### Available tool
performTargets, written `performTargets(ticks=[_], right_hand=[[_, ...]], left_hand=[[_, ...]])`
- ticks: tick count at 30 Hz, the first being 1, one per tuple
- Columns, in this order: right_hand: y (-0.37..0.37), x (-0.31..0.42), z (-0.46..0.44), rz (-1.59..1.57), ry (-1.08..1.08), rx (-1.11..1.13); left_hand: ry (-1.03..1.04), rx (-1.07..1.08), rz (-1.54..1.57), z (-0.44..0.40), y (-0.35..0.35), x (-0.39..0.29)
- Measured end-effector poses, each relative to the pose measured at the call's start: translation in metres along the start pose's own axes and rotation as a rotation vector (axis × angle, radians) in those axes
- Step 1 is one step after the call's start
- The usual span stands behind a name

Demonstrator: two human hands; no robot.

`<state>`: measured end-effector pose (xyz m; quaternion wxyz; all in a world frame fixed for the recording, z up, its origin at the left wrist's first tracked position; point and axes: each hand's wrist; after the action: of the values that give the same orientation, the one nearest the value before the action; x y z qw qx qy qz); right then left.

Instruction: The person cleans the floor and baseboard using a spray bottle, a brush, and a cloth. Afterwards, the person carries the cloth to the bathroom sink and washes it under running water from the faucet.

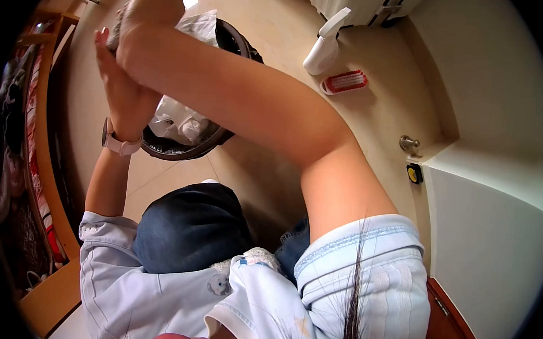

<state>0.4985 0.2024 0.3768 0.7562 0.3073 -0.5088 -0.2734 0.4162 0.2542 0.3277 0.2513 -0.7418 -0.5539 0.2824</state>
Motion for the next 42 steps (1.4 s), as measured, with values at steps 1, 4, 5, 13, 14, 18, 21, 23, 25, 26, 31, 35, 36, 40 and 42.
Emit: performTargets(ticks=[1,4,5,13,14,18,21,23,25,26,31,35,36,40,42], right_hand=[[0.0,-0.001,0.002,0.0,-0.004,0.015],[-0.001,-0.003,0.005,0.004,-0.011,0.093],[-0.003,-0.002,0.005,0.013,-0.015,0.131],[-0.041,0.001,-0.024,0.486,-0.264,0.759],[-0.048,0.007,-0.027,0.628,-0.198,0.868],[-0.059,0.01,-0.03,0.757,-0.246,1.146],[-0.062,0.019,-0.016,0.719,-0.115,1.35],[-0.063,0.018,-0.011,0.789,-0.127,1.432],[-0.065,0.013,-0.002,0.933,-0.243,1.57],[-0.064,0.01,0.004,0.869,-0.294,1.596],[-0.062,0.011,0.018,1.241,-0.748,1.648],[-0.055,0.013,0.014,1.056,-0.856,1.605],[-0.054,0.013,0.012,0.938,-0.89,1.595],[-0.048,0.011,0.021,0.87,-1.031,1.593],[-0.05,0.009,0.024,0.863,-1.047,1.55]], left_hand=[[0.02,-0.04,-0.043,-0.003,0.003,-0.001],[-0.151,-0.211,0.313,-0.011,0.008,0.017],[-0.152,-0.211,0.311,-0.016,0.007,0.023],[-0.555,0.578,1.084,-0.021,0.002,0.042],[-0.497,0.683,1.026,-0.02,0.004,0.047],[-0.444,1.011,0.889,-0.019,-0.004,0.051],[0.097,0.999,0.627,-0.005,0.005,0.061],[0.295,0.981,0.468,-0.004,-0.003,0.064],[0.332,0.988,0.386,-0.002,-0.013,0.064],[0.323,0.99,0.362,0.001,-0.018,0.063],[0.192,0.922,0.355,0.01,-0.025,0.063],[-0.044,0.784,0.448,0.015,-0.04,0.062],[-0.12,0.736,0.477,0.017,-0.045,0.061],[-0.514,0.491,0.689,0.036,-0.069,0.063],[-0.723,0.363,0.898,0.047,-0.074,0.064]])
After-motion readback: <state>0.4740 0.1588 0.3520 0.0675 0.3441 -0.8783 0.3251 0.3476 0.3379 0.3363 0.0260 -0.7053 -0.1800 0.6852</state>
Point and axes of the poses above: each hand's wrist, its own z-axis away from the middle knuckle, its own y-axis out of the palm, x = y × z, and after that the axes turned 10 degrees about z, right-handed
